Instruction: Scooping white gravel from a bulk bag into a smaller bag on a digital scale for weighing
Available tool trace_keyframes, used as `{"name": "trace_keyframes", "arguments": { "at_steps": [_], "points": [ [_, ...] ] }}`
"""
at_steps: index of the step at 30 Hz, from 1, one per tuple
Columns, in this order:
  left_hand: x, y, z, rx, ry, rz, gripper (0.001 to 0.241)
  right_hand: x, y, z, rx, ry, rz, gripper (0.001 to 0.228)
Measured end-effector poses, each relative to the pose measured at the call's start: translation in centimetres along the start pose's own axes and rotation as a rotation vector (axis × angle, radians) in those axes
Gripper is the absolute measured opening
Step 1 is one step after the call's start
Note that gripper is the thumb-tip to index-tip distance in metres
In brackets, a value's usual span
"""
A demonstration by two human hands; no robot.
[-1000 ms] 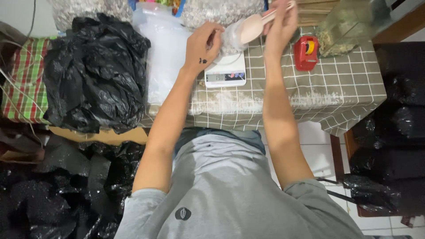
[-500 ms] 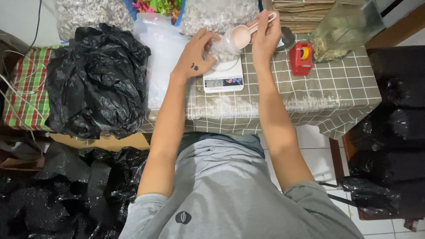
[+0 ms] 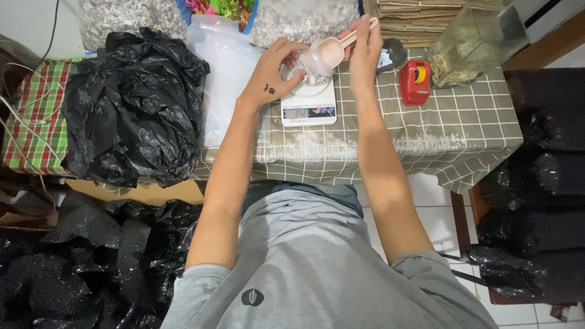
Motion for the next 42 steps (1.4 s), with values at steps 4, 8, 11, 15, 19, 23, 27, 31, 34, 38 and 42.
{"name": "trace_keyframes", "arguments": {
  "at_steps": [4,8,11,15,19,23,27,31,34,38,42],
  "points": [
    [0.2,0.0,0.2,0.015,0.030,-0.090,0.028,0.8,2.6,0.6,-0.227,0.100,0.059,0.036],
    [-0.2,0.0,0.4,0.018,0.040,-0.110,0.027,1.9,7.2,1.8,-0.341,0.183,0.113,0.031],
    [-0.4,0.2,0.4,0.041,0.030,-0.132,0.025,2.3,8.8,2.2,-0.385,0.232,0.170,0.026],
    [-1.1,-0.2,0.0,0.005,0.008,-0.021,0.045,3.6,10.7,2.6,-0.492,0.321,0.203,0.028],
    [-0.7,-0.7,-0.1,-0.062,0.058,0.046,0.044,4.7,6.7,2.4,-0.391,0.388,0.151,0.032],
    [0.0,-0.8,0.3,-0.134,0.180,0.096,0.041,5.4,4.8,3.0,-0.260,0.457,0.232,0.028],
    [1.2,-1.3,0.5,-0.075,0.447,0.164,0.036,5.5,3.9,4.8,-0.155,0.579,0.338,0.035],
    [1.9,-1.8,0.0,-0.019,0.569,0.221,0.032,1.5,4.8,8.8,0.015,0.421,0.357,0.022],
    [2.3,-1.2,0.1,0.012,0.576,0.201,0.031,-4.4,2.9,9.1,0.048,0.027,-0.048,0.021],
    [2.5,-1.6,0.1,0.041,0.589,0.200,0.030,-4.4,1.8,8.3,0.346,-0.063,-0.136,0.019],
    [2.2,-2.0,0.0,-0.071,0.620,0.212,0.026,0.7,2.2,6.7,0.367,0.107,-0.034,0.023]
  ]
}}
Point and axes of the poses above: each hand's wrist, its own z-axis towards the middle knuckle, its own x-axis out of the back of the hand, y = z × x, the point moved 5 cm from there along z, towards the middle knuckle, and after that the axes turned 10 degrees about y, right-handed, at the moved point
